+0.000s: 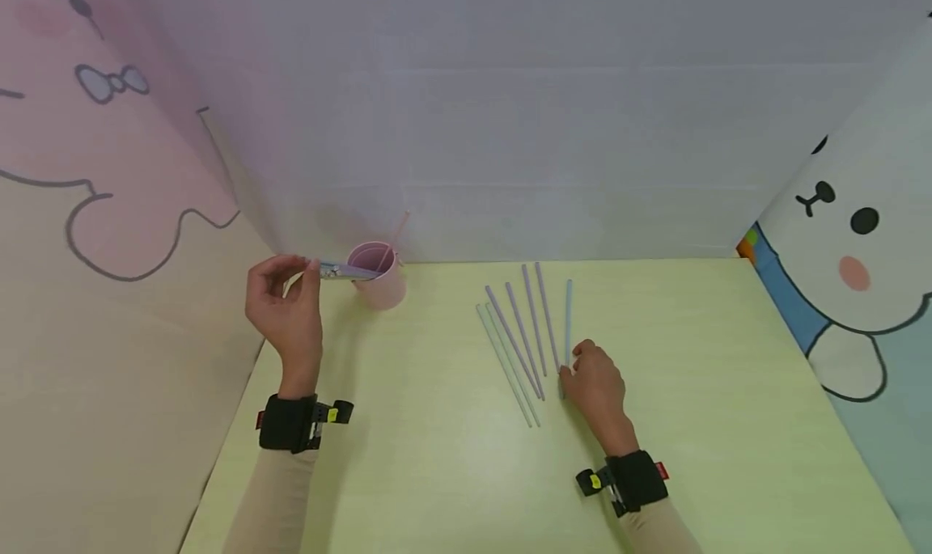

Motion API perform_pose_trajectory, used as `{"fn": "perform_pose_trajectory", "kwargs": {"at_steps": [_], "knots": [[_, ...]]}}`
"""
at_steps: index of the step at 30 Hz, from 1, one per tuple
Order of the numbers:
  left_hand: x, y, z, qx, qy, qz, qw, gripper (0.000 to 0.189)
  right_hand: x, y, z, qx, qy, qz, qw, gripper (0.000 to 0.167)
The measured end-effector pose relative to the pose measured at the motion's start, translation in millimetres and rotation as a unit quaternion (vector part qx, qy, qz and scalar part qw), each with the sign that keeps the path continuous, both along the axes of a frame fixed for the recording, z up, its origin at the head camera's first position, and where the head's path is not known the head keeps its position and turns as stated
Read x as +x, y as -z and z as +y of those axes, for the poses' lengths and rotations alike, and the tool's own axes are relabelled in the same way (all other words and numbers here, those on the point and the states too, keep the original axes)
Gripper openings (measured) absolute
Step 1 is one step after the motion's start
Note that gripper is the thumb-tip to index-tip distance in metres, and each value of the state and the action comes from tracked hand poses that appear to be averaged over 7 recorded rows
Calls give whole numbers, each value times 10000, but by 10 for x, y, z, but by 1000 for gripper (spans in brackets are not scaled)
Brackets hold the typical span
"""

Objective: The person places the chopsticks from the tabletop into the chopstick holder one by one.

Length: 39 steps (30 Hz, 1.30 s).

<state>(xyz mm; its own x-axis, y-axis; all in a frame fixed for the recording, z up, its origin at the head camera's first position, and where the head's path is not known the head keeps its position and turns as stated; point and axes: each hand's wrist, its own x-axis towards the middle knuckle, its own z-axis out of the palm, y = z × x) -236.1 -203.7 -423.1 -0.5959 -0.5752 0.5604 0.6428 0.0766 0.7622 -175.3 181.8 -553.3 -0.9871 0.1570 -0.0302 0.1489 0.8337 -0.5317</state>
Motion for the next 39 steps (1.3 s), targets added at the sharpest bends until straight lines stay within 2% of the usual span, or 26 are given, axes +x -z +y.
{"fn": "perform_pose_trajectory", "kwargs": {"at_steps": [4,9,12,19,20,25,31,39], "knots": [[22,84,-45,-143,-155,-163,9996,29,-16,6,-8,124,89,-96,9998,26],[16,323,-164,-103,-378,-357,9986,28,-32,18,11,205,109,-204,9995,21],[34,450,-194,58,-336,-440,9985,27,-28,8,37,228,102,-315,9992,20],[142,579,-172,209,-236,-613,9976,24,3,-19,74,295,110,-451,9985,12],[134,626,-184,272,-172,-606,9976,24,7,-23,80,307,100,-484,9983,11],[160,702,-149,485,88,-560,9972,23,3,-55,108,376,16,-730,9966,10],[183,768,-134,313,91,-622,9975,22,5,-108,139,399,-64,-991,9943,11],[204,809,-113,302,273,-665,9970,24,61,-142,166,272,-105,-921,9953,14]]}}
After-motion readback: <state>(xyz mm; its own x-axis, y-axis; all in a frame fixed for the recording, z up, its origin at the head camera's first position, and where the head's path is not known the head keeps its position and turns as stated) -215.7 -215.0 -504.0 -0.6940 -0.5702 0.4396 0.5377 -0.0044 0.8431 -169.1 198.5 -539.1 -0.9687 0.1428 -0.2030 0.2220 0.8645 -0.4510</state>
